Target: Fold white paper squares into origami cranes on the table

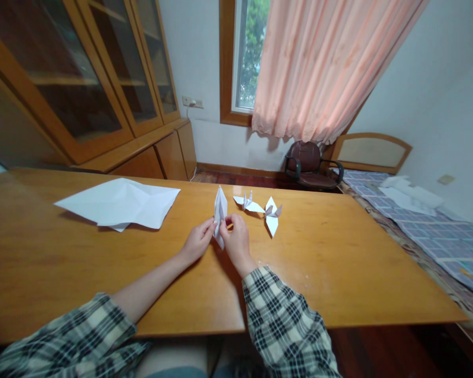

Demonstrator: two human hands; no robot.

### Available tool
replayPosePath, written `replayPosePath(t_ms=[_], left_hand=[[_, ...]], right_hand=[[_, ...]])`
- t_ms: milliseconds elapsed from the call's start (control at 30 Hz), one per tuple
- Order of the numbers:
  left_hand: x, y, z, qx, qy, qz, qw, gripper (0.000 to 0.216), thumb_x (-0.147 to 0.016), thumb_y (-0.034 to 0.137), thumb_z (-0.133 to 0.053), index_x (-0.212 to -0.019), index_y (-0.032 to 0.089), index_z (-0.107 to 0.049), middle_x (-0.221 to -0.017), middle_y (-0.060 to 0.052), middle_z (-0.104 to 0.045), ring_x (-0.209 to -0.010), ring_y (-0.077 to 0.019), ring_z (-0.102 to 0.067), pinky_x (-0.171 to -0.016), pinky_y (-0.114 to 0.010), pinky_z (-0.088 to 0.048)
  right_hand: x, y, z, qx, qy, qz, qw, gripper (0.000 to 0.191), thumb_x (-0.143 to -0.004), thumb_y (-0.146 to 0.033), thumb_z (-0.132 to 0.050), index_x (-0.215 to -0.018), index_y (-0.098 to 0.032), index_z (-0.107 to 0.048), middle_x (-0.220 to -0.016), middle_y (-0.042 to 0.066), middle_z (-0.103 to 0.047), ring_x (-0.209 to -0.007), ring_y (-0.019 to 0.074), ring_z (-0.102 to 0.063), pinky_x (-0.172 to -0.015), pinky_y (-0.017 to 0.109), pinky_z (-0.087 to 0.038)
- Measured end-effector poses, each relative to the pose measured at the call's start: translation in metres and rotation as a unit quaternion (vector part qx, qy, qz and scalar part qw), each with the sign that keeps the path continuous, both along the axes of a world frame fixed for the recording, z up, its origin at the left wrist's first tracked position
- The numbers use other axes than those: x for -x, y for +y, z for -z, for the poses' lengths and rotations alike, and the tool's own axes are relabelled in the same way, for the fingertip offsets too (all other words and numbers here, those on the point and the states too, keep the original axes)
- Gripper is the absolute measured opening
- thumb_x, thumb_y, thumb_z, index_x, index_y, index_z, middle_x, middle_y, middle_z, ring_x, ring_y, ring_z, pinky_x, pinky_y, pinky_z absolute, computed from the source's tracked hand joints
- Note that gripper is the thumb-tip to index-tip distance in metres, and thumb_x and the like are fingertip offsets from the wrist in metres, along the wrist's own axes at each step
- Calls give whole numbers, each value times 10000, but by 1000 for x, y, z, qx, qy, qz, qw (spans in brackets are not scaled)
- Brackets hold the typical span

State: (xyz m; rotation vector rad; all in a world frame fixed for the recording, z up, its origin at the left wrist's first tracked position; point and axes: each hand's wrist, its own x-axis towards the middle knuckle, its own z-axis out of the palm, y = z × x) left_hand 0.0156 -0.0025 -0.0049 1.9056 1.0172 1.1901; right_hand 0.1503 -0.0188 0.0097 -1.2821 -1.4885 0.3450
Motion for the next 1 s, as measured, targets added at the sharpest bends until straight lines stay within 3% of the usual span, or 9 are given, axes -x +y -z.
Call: replayPosePath(t_ms=[233, 433, 633, 767, 900, 1000], left_hand=[[-3, 2, 1, 55, -104, 6, 993, 419, -884, 427, -542, -1184, 149, -634, -1149, -87, -690, -1088, -242, -626, -943, -338, -494], [-2, 4, 1, 73, -133, -15, 988, 430, -844, 420, -598, -1163, 134, -644, -1135, -91, -696, -1014, -231, -653, -871, -313, -526], [-3, -3, -2, 66, -107, -75, 989, 422, -816, 385, -625, -1163, 147, -658, -1050, -75, -722, -905, -215, -672, -764, -276, -534], [-4, -6, -1, 50, -79, -78, 993, 413, -820, 361, -613, -1177, 158, -658, -1075, -77, -721, -904, -217, -681, -801, -299, -539], [-3, -4, 1, 30, -69, -31, 997, 443, -859, 386, -573, -1241, 166, -621, -1200, -90, -676, -1019, -239, -663, -887, -338, -531], [-2, -2, -1, 14, -64, -36, 997, 421, -908, 423, -495, -1208, 167, -642, -1220, -91, -666, -1090, -244, -637, -966, -367, -494]], right_hand=[[0, -1, -1, -13, 39, -15, 999, 104, -849, -261, -557, -780, -188, -587, -756, 27, -618, -720, 167, -586, -677, 295, -486], [0, -3, -2, -19, 65, -62, 996, 157, -878, -301, -546, -862, -182, -647, -849, 66, -673, -784, 181, -627, -722, 311, -511], [5, -1, 2, 21, 145, -92, 985, 182, -813, -355, -650, -836, -175, -654, -820, 55, -666, -761, 180, -626, -701, 302, -514], [6, 3, 7, 38, 205, -107, 972, 214, -796, -371, -662, -867, -169, -658, -847, 59, -680, -780, 182, -628, -730, 308, -514], [2, 7, 8, 36, 224, -97, 969, 220, -821, -373, -627, -866, -161, -667, -852, 66, -687, -784, 184, -624, -755, 321, -514], [1, 7, 7, 29, 225, -91, 970, 211, -822, -364, -624, -860, -161, -666, -852, 66, -687, -775, 182, -620, -754, 324, -514]])
